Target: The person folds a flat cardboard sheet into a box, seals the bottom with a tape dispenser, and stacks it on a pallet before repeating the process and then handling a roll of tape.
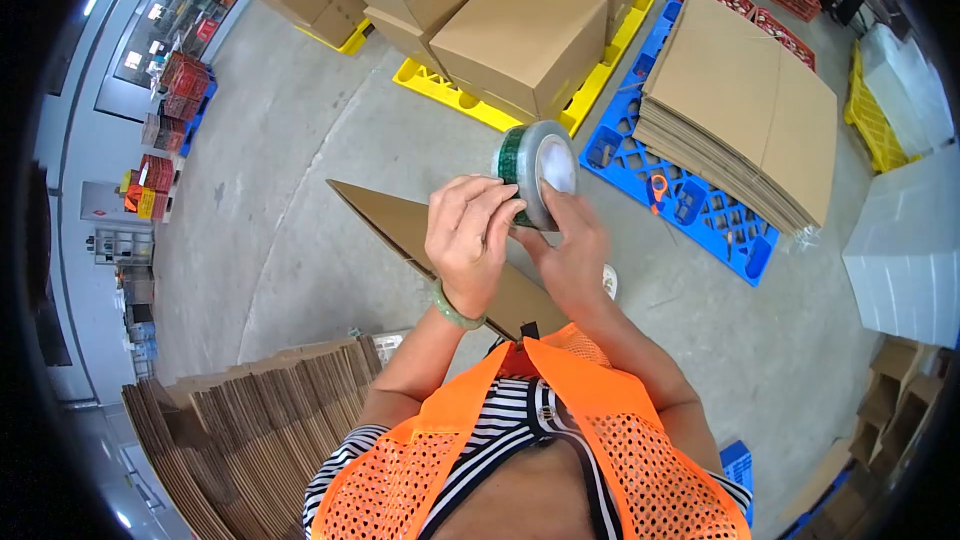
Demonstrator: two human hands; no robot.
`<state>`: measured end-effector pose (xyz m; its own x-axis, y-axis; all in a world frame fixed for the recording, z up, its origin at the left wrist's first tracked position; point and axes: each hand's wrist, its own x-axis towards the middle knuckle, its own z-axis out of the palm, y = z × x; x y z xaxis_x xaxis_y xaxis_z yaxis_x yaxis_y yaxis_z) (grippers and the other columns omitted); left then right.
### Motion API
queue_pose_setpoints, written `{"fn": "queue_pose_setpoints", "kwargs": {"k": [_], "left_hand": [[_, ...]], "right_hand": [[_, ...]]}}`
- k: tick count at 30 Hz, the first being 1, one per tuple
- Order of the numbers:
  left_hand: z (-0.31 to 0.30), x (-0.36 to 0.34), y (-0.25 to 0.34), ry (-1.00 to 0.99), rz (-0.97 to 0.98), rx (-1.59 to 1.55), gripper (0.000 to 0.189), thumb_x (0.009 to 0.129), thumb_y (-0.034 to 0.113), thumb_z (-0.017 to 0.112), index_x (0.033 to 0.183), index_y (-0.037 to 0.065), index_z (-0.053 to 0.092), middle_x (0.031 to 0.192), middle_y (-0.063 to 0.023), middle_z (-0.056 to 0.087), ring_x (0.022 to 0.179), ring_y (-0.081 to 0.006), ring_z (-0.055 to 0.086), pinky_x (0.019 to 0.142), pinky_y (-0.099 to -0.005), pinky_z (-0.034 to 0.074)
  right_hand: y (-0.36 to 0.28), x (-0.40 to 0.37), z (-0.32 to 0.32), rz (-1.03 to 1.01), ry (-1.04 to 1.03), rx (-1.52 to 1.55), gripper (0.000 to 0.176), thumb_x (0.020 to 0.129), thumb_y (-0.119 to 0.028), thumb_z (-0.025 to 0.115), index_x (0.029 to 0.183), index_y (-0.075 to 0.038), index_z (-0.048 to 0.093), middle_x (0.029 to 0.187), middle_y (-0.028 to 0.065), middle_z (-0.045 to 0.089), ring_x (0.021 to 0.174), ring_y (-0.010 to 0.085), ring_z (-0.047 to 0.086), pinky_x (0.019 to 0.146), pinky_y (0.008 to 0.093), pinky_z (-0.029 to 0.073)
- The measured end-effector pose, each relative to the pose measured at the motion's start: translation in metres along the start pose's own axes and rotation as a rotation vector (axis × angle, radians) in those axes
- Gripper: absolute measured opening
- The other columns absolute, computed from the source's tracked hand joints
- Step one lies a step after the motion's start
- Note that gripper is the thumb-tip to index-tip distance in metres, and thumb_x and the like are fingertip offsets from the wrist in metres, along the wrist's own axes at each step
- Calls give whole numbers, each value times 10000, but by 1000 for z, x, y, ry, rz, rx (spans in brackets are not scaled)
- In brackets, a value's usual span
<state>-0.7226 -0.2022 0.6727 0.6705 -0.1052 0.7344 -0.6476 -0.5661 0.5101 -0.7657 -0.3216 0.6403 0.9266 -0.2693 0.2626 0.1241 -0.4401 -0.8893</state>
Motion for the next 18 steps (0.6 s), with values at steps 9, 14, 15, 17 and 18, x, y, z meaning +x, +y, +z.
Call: {"fn": "queue_pose_setpoints", "kwargs": {"k": [9,14,15,17,18], "left_hand": [[1,-1,-4,-78,84,-39,228,656,-37,762,866,21,695,873,-94,644,832,-268,617,710,-348,506],[7,-8,-7,-55,113,-48,180,696,-17,732,862,31,683,880,-99,620,847,-280,603,729,-368,496],[8,-9,-8,-55,115,-50,180,696,-17,732,862,31,683,880,-99,620,847,-280,603,729,-368,496],[10,-11,-9,15,30,-122,224,674,-55,746,878,19,692,875,-98,640,814,-270,609,704,-346,501],[9,-10,-8,15,28,-122,224,674,-55,746,878,19,692,875,-98,640,814,-270,609,704,-346,501]], "right_hand": [[0,-1,0,55,0,90,540,651,-37,799,1144,65,606,940,184,652,842,313,624,734,369,507],[-5,-2,-2,72,-4,50,529,644,-38,795,1126,69,607,959,183,654,876,318,617,751,369,505],[-4,-2,-1,71,-2,49,529,644,-38,795,1126,69,607,959,183,654,876,318,617,751,369,505],[-2,-3,1,16,20,50,534,648,-44,795,1133,71,603,965,185,653,876,322,612,751,376,503],[-2,-2,1,17,19,49,534,648,-44,795,1133,71,603,965,185,653,876,322,612,751,376,503]]}}
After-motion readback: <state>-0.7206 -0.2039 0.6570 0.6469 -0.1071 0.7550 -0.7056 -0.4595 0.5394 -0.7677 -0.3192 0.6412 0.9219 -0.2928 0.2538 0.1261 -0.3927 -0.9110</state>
